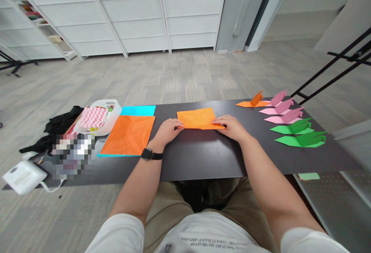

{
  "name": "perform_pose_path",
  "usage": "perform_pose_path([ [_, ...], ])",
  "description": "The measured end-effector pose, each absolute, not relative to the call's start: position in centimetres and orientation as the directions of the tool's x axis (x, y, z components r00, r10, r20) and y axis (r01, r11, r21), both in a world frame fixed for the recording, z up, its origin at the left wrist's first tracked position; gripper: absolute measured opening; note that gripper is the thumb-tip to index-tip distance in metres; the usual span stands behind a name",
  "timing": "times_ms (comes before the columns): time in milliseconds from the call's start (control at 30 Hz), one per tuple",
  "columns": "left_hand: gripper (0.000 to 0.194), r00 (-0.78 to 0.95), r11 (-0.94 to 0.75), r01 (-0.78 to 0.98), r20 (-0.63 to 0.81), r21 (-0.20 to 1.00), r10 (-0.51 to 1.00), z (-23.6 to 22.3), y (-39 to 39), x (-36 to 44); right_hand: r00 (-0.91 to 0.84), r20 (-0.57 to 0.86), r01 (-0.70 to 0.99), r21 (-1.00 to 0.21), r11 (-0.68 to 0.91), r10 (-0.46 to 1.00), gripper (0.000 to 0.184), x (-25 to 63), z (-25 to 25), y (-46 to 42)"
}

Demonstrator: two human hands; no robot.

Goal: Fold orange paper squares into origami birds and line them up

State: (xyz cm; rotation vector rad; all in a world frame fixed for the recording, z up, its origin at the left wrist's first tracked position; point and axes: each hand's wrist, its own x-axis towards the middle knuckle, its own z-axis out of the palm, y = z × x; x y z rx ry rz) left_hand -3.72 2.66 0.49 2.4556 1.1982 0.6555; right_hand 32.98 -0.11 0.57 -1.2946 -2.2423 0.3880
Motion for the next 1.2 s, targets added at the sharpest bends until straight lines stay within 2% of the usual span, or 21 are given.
perform_pose_path([
  [100, 0.023, 0.555, -0.601, 0.634, 0.254, 0.487, 0.792, 0.9, 2.4, -3.8, -0.433, 0.275, 0.711, -0.481, 0.513, 0.858, 0.023, 33.3, 0.4, 0.0],
  [233, 0.01, 0.583, -0.614, 0.63, 0.232, 0.476, 0.778, 1.7, 1.8, -3.6, -0.414, 0.245, 0.714, -0.51, 0.48, 0.877, 0.019, 33.3, 0.7, -0.3],
  [300, 0.012, 0.57, -0.592, 0.645, 0.212, 0.482, 0.794, 2.1, 1.4, -3.6, -0.36, 0.217, 0.737, -0.53, 0.42, 0.907, 0.019, 33.1, 1.0, -0.6],
  [467, 0.019, 0.501, -0.523, 0.682, 0.196, 0.51, 0.843, 2.5, 1.0, -3.7, -0.214, 0.152, 0.784, -0.563, 0.263, 0.965, 0.018, 32.4, 1.3, -1.1],
  [633, 0.035, 0.324, -0.366, 0.78, 0.172, 0.508, 0.93, 2.4, 1.1, -3.6, -0.121, 0.166, 0.815, -0.547, 0.194, 0.979, 0.014, 31.8, 0.8, -0.8],
  [700, 0.038, 0.274, -0.318, 0.801, 0.161, 0.507, 0.948, 2.1, 1.2, -3.5, -0.101, 0.168, 0.815, -0.552, 0.178, 0.981, 0.03, 31.5, 0.6, -0.7],
  [767, 0.039, 0.243, -0.282, 0.821, 0.144, 0.496, 0.959, 1.9, 1.2, -3.5, -0.085, 0.183, 0.806, -0.565, 0.176, 0.979, 0.057, 31.2, 0.5, -0.7],
  [867, 0.034, 0.174, -0.23, 0.848, 0.158, 0.478, 0.972, 1.9, 1.1, -3.5, -0.088, 0.214, 0.807, -0.557, 0.195, 0.973, 0.085, 30.5, 0.4, -0.7],
  [933, 0.031, 0.081, -0.215, 0.847, 0.281, 0.486, 0.956, 2.4, 0.7, -3.3, -0.107, 0.225, 0.815, -0.539, 0.215, 0.968, 0.091, 30.0, 0.3, -0.7],
  [1000, 0.04, 0.021, -0.275, 0.821, 0.454, 0.5, 0.891, 3.2, 0.3, -2.6, -0.129, 0.236, 0.821, -0.519, 0.237, 0.963, 0.095, 29.8, 0.2, -0.6],
  [1100, 0.034, 0.239, -0.518, 0.728, 0.542, 0.449, 0.806, 3.7, -0.4, -0.5, -0.178, 0.251, 0.824, -0.49, 0.283, 0.952, 0.096, 29.7, 0.2, -0.5],
  [1200, 0.039, 0.502, -0.67, 0.637, 0.455, 0.382, 0.736, 3.1, -0.5, 1.8, -0.226, 0.248, 0.817, -0.478, 0.322, 0.942, 0.097, 29.8, 0.3, -0.6],
])
